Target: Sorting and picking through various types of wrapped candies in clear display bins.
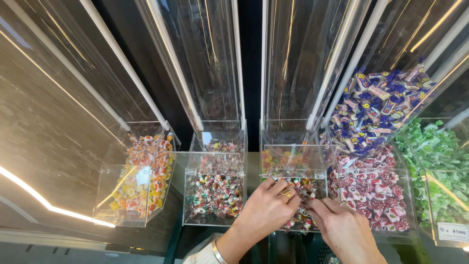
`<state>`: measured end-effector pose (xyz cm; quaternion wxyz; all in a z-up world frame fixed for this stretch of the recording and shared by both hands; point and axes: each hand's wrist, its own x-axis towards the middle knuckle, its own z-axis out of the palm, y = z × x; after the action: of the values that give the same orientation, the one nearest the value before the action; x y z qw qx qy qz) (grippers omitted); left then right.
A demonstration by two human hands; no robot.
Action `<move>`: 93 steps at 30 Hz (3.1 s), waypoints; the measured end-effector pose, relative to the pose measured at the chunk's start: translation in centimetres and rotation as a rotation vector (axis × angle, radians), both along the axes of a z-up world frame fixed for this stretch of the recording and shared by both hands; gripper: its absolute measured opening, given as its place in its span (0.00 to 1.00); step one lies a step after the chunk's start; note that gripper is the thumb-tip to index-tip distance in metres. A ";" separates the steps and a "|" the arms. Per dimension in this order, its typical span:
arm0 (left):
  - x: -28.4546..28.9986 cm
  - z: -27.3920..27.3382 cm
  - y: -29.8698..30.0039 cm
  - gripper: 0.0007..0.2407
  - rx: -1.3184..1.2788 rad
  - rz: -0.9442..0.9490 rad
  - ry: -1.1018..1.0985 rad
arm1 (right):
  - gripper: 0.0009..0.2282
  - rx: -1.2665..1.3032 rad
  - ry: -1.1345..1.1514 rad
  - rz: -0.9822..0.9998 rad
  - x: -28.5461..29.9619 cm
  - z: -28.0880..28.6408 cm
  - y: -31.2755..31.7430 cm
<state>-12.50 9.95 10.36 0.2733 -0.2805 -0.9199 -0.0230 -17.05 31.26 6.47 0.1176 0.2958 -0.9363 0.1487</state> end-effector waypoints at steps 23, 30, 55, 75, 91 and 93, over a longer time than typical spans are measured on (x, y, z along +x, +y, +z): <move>7.9 -3.5 -11.0 0.21 0.435 0.331 -0.188 | 0.07 -0.557 0.018 0.425 2.3 -1.1 -6.7; 11.7 -4.9 -10.4 0.18 0.444 0.457 -0.064 | 0.11 0.126 0.185 0.817 3.9 1.3 -13.9; 12.5 -12.4 -9.7 0.10 0.580 0.538 0.274 | 0.22 0.050 0.280 0.791 7.1 -0.3 -13.3; 0.6 -0.9 -0.5 0.03 0.049 0.040 -0.094 | 0.15 -0.256 0.151 0.523 2.9 -2.9 2.5; 8.1 -4.3 -10.0 0.06 1.275 0.485 -0.164 | 0.21 0.019 -0.058 0.383 -0.4 -2.7 -1.2; 8.1 -4.4 -10.5 0.06 1.230 0.558 -0.138 | 0.22 0.037 -0.115 0.394 -0.8 -1.8 -1.7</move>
<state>-4.43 -0.51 5.97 0.3195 0.1759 -0.7926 -0.4886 -17.83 29.58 4.68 0.0269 0.4661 -0.8681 0.1683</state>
